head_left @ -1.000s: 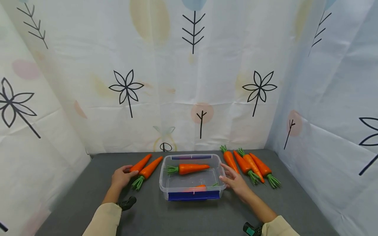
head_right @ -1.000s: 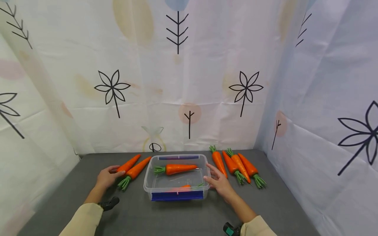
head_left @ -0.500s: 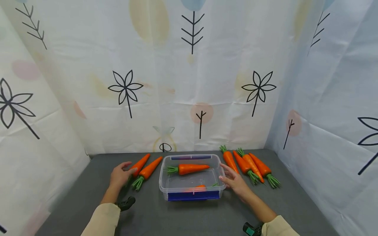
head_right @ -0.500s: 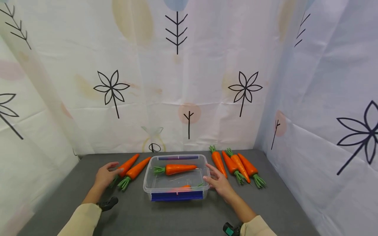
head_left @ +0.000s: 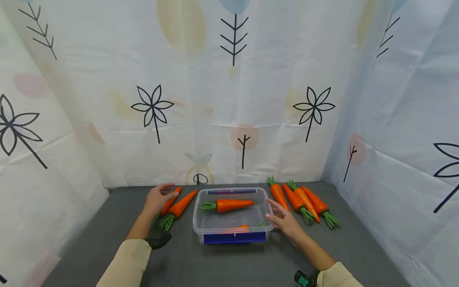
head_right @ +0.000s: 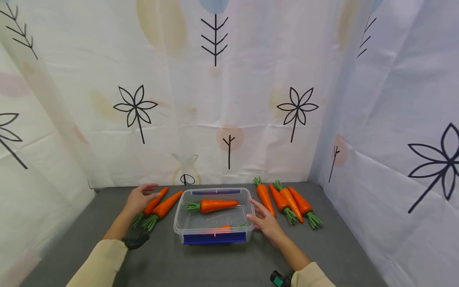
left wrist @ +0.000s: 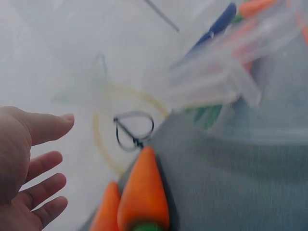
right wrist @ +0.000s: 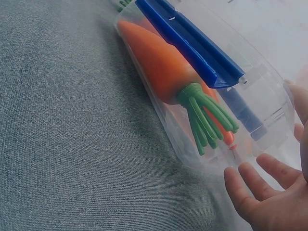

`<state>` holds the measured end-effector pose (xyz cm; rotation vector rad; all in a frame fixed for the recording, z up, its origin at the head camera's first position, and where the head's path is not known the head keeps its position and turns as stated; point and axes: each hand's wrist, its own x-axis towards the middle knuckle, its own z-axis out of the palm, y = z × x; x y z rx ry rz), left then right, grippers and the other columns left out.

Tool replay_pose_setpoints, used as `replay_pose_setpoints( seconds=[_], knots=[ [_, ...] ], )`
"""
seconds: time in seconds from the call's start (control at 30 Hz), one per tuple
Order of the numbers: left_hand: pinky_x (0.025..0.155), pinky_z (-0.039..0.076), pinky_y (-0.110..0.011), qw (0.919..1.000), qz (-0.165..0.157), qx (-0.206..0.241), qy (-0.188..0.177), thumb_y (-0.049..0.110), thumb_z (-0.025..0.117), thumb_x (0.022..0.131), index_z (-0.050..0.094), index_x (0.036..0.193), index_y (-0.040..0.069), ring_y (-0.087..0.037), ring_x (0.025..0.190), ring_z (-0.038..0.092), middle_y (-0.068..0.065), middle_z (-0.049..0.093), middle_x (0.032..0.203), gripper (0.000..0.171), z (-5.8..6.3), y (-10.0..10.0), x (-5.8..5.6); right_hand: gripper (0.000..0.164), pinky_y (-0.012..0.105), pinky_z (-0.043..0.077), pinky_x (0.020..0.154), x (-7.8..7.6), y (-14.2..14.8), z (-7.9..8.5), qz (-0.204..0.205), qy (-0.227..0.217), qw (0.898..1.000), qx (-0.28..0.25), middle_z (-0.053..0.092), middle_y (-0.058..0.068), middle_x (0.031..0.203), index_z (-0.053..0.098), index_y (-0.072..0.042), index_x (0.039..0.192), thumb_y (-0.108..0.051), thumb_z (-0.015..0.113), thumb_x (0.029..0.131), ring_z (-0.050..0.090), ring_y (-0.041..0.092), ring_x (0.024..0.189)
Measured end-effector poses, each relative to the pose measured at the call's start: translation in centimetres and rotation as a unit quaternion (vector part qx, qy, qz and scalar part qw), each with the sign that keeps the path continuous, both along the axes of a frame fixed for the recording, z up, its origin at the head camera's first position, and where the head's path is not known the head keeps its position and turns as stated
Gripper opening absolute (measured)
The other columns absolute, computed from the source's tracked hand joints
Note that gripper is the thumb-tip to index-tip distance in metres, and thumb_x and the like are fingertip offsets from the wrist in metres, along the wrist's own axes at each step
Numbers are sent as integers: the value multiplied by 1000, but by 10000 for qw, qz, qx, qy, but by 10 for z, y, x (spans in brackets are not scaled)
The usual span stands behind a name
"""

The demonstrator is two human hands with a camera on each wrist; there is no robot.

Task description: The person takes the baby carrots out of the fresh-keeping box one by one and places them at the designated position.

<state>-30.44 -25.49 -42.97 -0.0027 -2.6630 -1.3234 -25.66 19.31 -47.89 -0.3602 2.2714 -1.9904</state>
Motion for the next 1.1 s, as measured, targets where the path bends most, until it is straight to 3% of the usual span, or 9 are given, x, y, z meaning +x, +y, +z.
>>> replay_pose_setpoints(
  seconds=[0.1, 0.33, 0.5, 0.8, 1.1],
  knots=[
    [95, 44, -54, 9997, -212, 34, 100, 25, 71, 91, 58, 132, 7, -38, 117, 54, -21, 57, 131, 47, 10, 14, -1, 61, 39, 55, 82, -1, 0, -2, -3, 19, 10000, -50, 44, 33, 135, 35, -10, 151, -14, 62, 96, 57, 38, 109],
    [94, 47, -48, 9930, -1022, 564, 182, 19, 70, 91, 63, 124, 7, -33, 113, 57, -17, 61, 123, 36, 26, 44, -3, 59, 39, 54, 80, -2, -2, -4, -31, -19, 10000, -44, 46, 32, 134, 35, -10, 151, -11, 60, 97, 57, 39, 108],
    [91, 49, -46, 9886, -1439, 403, 180, 19, 71, 90, 65, 120, 7, -30, 108, 61, -11, 65, 117, 33, 35, 65, -8, 58, 40, 54, 80, -2, -1, -4, -35, 37, 10000, -76, 46, 33, 133, 36, -11, 150, -12, 60, 97, 57, 38, 107],
    [90, 50, -46, 9728, -2314, -107, 14, 17, 66, 94, 65, 122, 7, -29, 107, 61, -10, 65, 119, 30, 37, 93, -8, 59, 41, 55, 81, -1, -1, -5, -121, -20, 9999, 52, 46, 32, 135, 37, -11, 150, -13, 61, 97, 57, 39, 110],
    [96, 46, -47, 9527, -2924, -572, -595, 22, 65, 95, 61, 129, 3, -31, 117, 56, -16, 60, 128, 39, 31, 117, -11, 59, 39, 55, 80, -1, -1, -4, -172, -2, 9998, 88, 48, 31, 133, 37, -11, 150, -13, 61, 97, 57, 38, 108]
  ],
)
